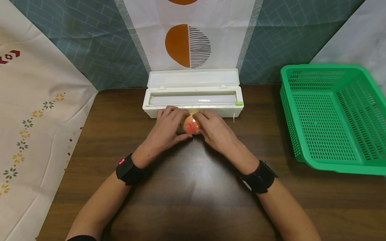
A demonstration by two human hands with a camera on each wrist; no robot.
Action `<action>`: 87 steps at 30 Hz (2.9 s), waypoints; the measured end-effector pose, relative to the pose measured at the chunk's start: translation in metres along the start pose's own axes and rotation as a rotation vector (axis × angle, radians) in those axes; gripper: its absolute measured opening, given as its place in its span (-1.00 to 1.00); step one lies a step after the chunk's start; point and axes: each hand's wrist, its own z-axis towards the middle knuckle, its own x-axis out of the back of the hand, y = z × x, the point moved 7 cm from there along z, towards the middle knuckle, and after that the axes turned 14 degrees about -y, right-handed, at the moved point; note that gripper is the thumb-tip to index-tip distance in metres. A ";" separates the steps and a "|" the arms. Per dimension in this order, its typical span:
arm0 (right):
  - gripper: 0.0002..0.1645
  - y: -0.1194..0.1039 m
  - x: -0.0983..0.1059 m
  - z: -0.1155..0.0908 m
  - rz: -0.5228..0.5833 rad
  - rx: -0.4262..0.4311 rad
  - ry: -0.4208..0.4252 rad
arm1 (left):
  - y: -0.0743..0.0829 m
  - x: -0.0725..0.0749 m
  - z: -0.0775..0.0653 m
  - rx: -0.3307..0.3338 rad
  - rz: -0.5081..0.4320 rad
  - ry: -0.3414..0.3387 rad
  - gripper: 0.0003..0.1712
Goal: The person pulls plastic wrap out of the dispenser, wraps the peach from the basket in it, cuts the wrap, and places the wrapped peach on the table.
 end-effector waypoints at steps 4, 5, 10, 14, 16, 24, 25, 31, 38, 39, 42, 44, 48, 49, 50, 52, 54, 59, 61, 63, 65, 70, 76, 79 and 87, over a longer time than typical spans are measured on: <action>-0.40 0.000 0.000 0.000 -0.001 -0.002 -0.010 | -0.001 0.001 0.000 -0.007 -0.002 0.012 -0.16; -0.40 0.000 0.000 0.000 0.000 -0.002 -0.013 | -0.001 0.001 0.000 -0.010 -0.005 0.013 -0.17; -0.41 0.002 -0.002 0.001 -0.005 -0.018 -0.034 | -0.003 0.002 0.000 -0.016 -0.016 0.010 -0.18; -0.41 0.002 -0.002 0.000 -0.004 -0.020 -0.029 | -0.003 0.002 0.000 -0.010 -0.013 -0.002 -0.18; -0.42 0.002 -0.001 0.000 0.007 -0.013 -0.010 | -0.004 0.002 0.000 -0.006 -0.010 -0.011 -0.17; -0.38 -0.001 -0.001 0.001 -0.003 0.014 0.005 | -0.003 0.003 0.000 0.001 0.002 -0.016 -0.16; -0.39 -0.001 -0.001 0.001 -0.006 0.014 0.003 | -0.004 0.003 0.000 0.002 0.003 -0.015 -0.16; -0.47 -0.002 0.001 0.000 -0.025 0.017 0.004 | -0.005 0.002 -0.001 0.006 0.014 -0.017 -0.16; -0.28 0.000 0.002 0.000 -0.058 0.002 -0.016 | -0.004 0.004 0.000 0.004 0.027 -0.025 -0.18; -0.26 0.000 0.002 0.000 -0.061 -0.003 -0.023 | -0.004 0.004 0.001 0.004 0.027 -0.025 -0.18; -0.26 0.002 0.000 0.000 -0.057 -0.013 -0.032 | -0.004 0.005 0.002 0.005 0.028 -0.021 -0.19; -0.30 0.002 0.000 0.000 -0.053 -0.018 -0.033 | -0.004 0.006 0.002 0.003 0.027 -0.013 -0.19; -0.34 0.001 -0.001 0.001 -0.051 -0.031 -0.036 | -0.005 0.005 0.002 0.000 0.022 0.001 -0.20; -0.34 0.001 -0.001 0.001 -0.050 -0.032 -0.038 | -0.005 0.005 0.002 -0.001 0.019 0.004 -0.19; -0.34 0.001 -0.001 0.001 -0.050 -0.033 -0.041 | -0.005 0.005 0.001 -0.001 0.016 0.007 -0.19; -0.34 0.000 -0.001 0.001 -0.047 -0.036 -0.047 | -0.005 0.005 0.001 -0.003 0.015 0.010 -0.19; -0.33 0.000 -0.001 0.000 -0.042 -0.035 -0.051 | -0.004 0.004 0.001 -0.002 0.017 0.009 -0.17; -0.32 0.000 -0.001 -0.001 -0.034 -0.032 -0.053 | -0.003 0.003 0.000 0.009 0.044 0.000 -0.13; -0.32 0.000 -0.001 -0.001 -0.035 -0.030 -0.052 | -0.003 0.002 0.000 0.013 0.054 0.000 -0.13; -0.33 0.000 -0.001 -0.001 -0.033 -0.027 -0.051 | -0.003 0.002 0.000 0.015 0.058 0.001 -0.15; -0.32 0.000 -0.001 -0.001 -0.022 -0.032 -0.050 | -0.002 0.002 0.000 0.016 0.056 0.006 -0.18; -0.34 0.002 -0.002 -0.001 0.009 -0.043 -0.049 | -0.002 0.002 -0.001 0.021 0.069 0.019 -0.25; -0.37 0.001 -0.002 0.001 0.004 -0.036 -0.047 | -0.001 0.003 -0.001 0.011 0.063 0.025 -0.25; -0.37 0.001 -0.002 0.001 -0.006 -0.034 -0.046 | -0.003 0.003 -0.001 0.012 0.049 0.021 -0.23; -0.37 0.001 -0.002 0.001 -0.020 -0.022 -0.038 | -0.004 0.003 -0.001 0.006 0.023 0.015 -0.21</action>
